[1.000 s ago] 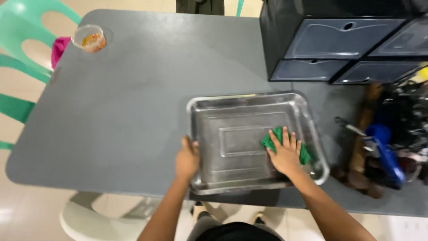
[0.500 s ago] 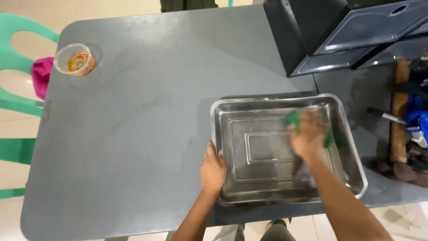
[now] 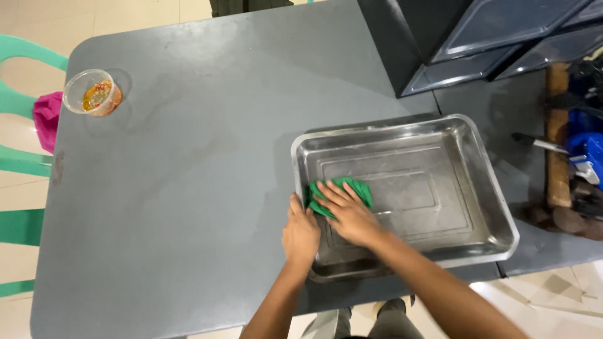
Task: The person wipes a metal tray with a green cloth, then proceeds to clean various items on the table. They wipe a string of Christmas lights, a blue clamp, a hammer, a bundle of wooden sticks, a light bulb, and a small white plastic component, placing each item into the tray after cleaning.
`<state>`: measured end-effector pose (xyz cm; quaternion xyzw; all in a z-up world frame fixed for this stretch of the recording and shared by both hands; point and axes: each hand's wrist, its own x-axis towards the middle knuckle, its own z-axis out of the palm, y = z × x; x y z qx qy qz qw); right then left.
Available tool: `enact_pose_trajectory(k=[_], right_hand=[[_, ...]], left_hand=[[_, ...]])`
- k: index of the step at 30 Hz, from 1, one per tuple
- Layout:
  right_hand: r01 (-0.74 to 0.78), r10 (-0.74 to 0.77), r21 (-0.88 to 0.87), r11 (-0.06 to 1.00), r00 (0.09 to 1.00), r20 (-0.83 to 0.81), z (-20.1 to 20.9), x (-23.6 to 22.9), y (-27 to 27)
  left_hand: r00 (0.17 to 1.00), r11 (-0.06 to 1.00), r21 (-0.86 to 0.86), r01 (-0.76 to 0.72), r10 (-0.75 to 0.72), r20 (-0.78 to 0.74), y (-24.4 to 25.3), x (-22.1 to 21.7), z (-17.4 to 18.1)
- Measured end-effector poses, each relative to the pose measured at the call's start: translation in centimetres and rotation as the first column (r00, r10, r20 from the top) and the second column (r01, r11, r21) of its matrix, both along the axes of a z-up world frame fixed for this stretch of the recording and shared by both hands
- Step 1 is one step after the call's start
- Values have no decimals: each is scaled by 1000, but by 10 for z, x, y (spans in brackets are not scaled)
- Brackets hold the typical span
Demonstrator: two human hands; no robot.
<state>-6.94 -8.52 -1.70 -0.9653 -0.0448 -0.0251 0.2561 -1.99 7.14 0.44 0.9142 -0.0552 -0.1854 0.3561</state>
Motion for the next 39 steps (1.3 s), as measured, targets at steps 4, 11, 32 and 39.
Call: enact_pose_trajectory(k=[4, 11, 32, 39], right_hand=[[-165, 177, 78, 983, 968, -179, 11, -85, -68], [43, -20, 83, 996, 964, -264, 12, -160, -201], [49, 60, 910, 412, 995, -81, 121, -202, -213], [250, -124, 890, 381, 968, -218, 96, -204, -211]], left_hand=[[998, 1000, 0, -13, 13, 54, -2, -1, -12], [981, 993, 109, -35, 14, 194, -6, -7, 16], [755, 476, -811, -339, -376, -537, -162, -172, 73], [826, 418, -815, -402, -219, -520, -185, -183, 36]])
